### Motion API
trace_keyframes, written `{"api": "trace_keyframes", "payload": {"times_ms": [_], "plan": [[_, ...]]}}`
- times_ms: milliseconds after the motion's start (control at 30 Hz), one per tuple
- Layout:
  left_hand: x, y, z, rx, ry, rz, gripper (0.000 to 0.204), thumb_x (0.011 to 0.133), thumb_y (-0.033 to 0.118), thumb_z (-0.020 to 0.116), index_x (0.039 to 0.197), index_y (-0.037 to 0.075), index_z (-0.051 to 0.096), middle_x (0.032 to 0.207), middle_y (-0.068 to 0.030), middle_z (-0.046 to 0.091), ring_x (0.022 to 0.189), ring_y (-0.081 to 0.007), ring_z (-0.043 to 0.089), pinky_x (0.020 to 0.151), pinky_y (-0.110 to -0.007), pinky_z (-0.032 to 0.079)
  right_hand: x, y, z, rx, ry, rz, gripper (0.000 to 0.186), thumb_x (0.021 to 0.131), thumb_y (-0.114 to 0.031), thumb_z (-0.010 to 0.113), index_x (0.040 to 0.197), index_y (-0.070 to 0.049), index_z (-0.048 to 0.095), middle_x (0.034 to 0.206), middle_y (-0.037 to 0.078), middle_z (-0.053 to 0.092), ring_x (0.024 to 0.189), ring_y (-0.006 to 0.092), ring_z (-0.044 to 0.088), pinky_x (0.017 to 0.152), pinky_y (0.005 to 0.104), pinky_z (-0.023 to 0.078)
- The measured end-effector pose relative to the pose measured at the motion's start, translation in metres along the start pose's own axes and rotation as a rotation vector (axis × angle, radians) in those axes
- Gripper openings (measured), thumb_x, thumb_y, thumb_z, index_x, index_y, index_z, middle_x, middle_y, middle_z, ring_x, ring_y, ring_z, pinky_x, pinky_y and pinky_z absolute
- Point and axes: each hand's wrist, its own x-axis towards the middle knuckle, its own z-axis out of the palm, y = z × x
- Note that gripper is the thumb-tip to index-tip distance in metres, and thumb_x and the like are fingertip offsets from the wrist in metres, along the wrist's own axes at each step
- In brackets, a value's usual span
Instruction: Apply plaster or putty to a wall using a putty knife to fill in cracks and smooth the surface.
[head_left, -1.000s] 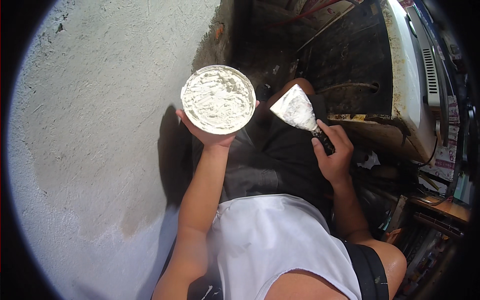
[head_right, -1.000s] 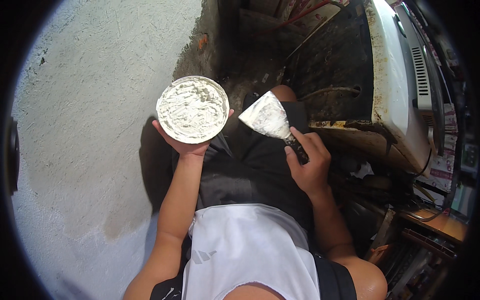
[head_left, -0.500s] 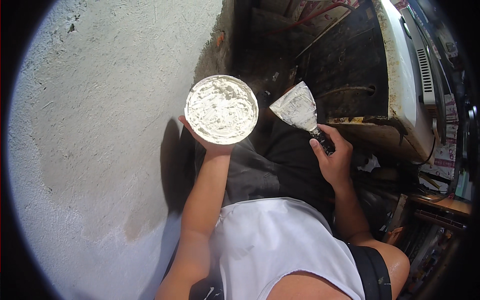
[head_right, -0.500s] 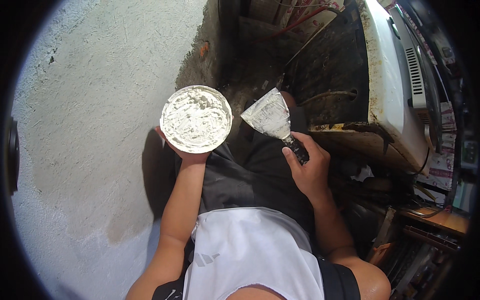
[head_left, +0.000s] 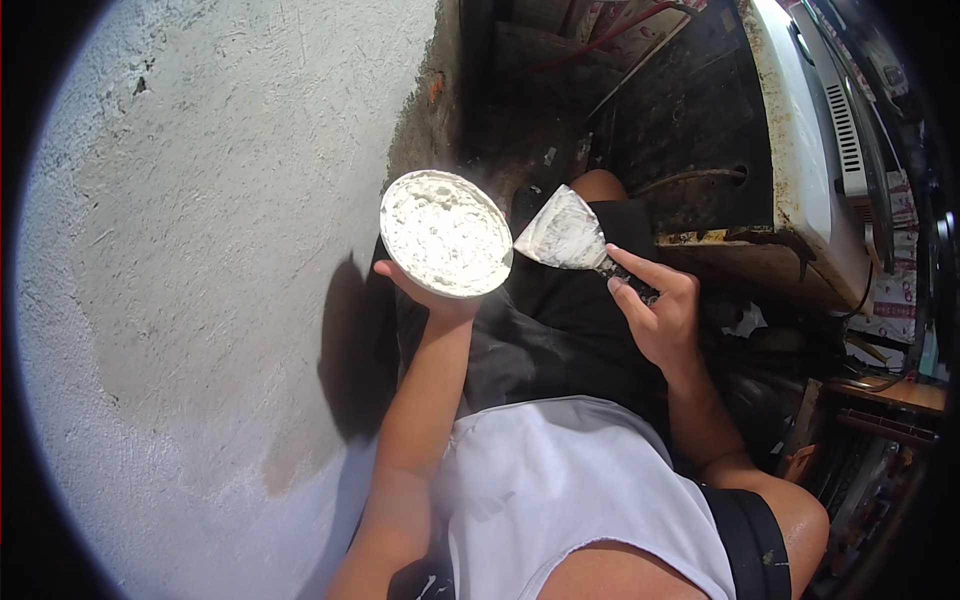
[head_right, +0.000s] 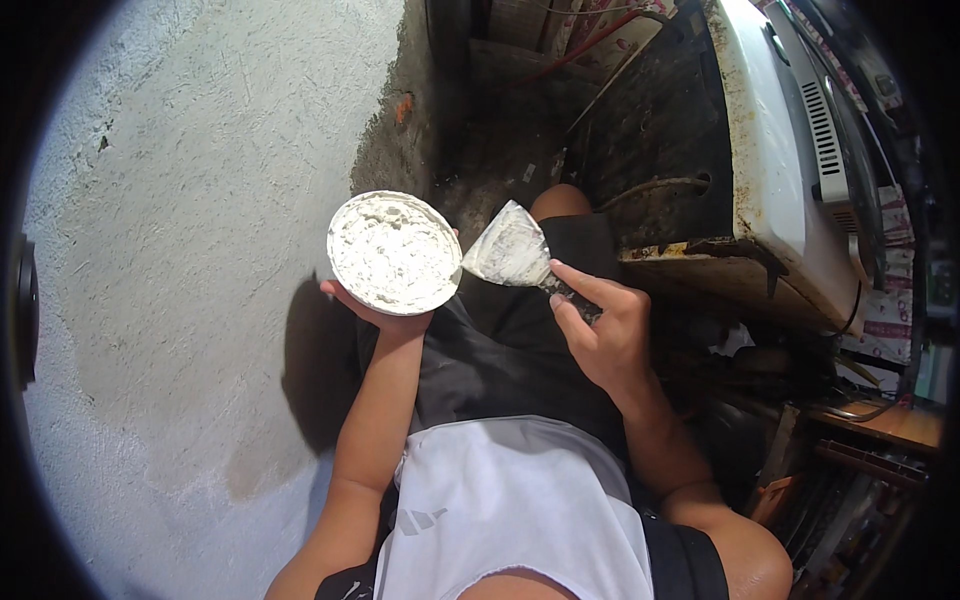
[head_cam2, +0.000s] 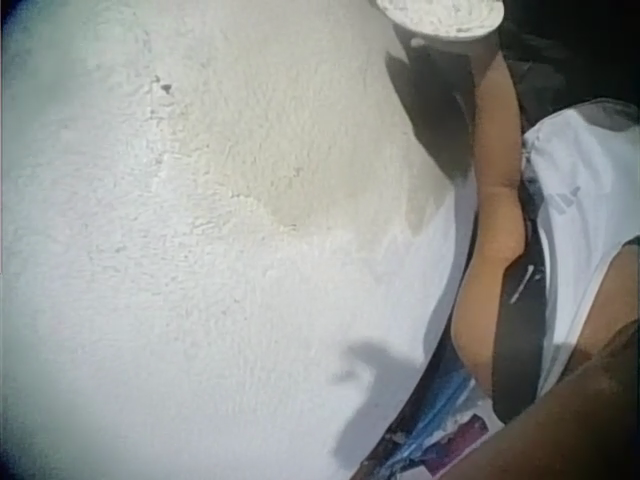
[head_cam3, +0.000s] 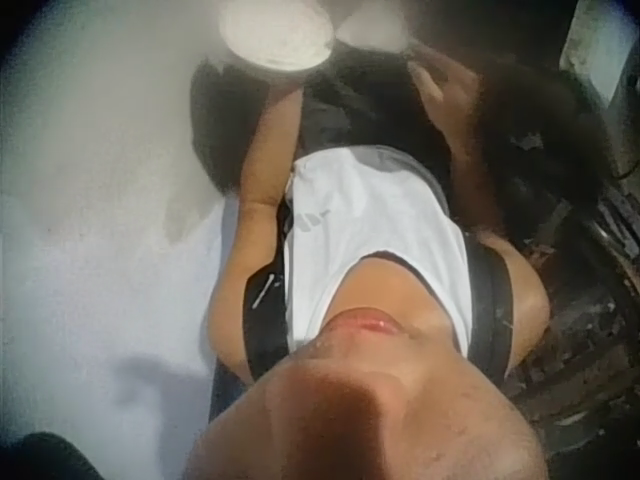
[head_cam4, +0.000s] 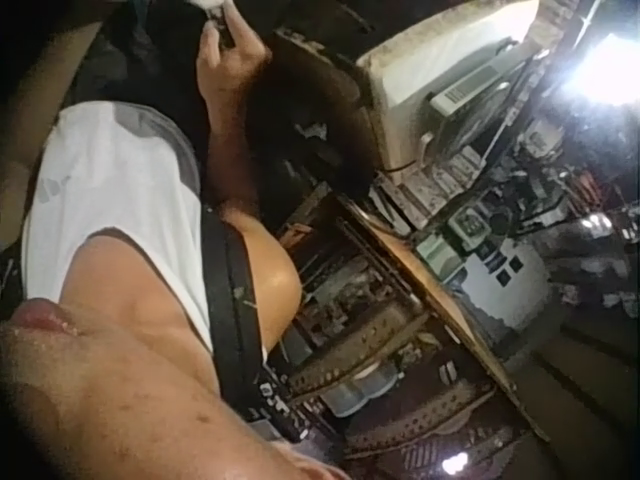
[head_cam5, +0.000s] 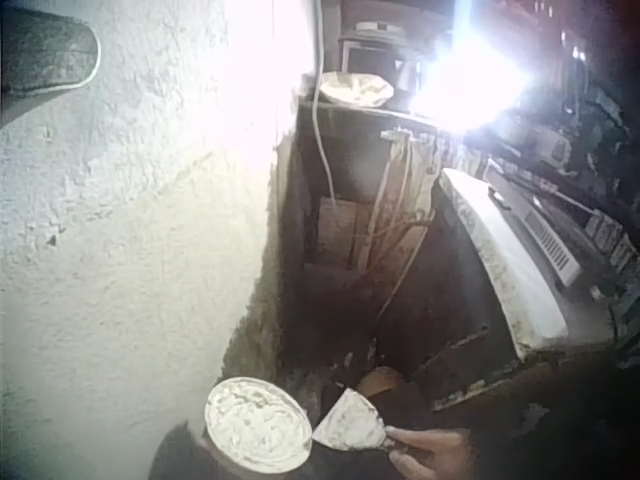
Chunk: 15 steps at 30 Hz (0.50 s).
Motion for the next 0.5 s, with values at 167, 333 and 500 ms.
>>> {"api": "trace_keyframes", "payload": {"times_ms": [167, 333, 500], "plan": [[-0.005, -0.007, -0.013, -0.039, -0.092, 0.043, 0.125, 0.075, 0.099, 0.056, 0.169, 0.021, 0.027, 0.171, -0.0159, 0.033, 0.150, -0.0475, 0.041, 0.123, -0.072, 0.032, 0.002, 0.000, 0.007, -0.076, -0.040, -0.025, 0.038, 0.083, -0.002, 0.078, 0.122, 0.000, 0.078, 0.090, 0.026, 0.076, 0.078, 0.0307, 0.078, 0.070, 0.0339, 0.057], [-0.009, -0.011, -0.013, 0.101, -0.077, 0.092, 0.123, 0.078, 0.096, 0.057, 0.170, 0.020, 0.025, 0.169, -0.0180, 0.035, 0.150, -0.0472, 0.042, 0.123, -0.069, 0.035, 0.006, -0.009, 0.008, -0.174, -0.069, 0.010, 0.036, 0.084, -0.005, 0.078, 0.120, -0.001, 0.079, 0.091, 0.027, 0.075, 0.078, 0.0336, 0.077, 0.071, 0.0357, 0.058], [-0.009, -0.008, -0.001, 0.205, -0.122, 0.131, 0.118, 0.081, 0.087, 0.061, 0.171, 0.021, 0.022, 0.169, -0.0172, 0.035, 0.149, -0.0468, 0.043, 0.121, -0.068, 0.038, 0.011, -0.018, 0.012, -0.272, -0.102, 0.007, 0.035, 0.084, -0.008, 0.078, 0.119, -0.003, 0.080, 0.091, 0.026, 0.075, 0.073, 0.0345, 0.074, 0.068, 0.0370, 0.056]]}}
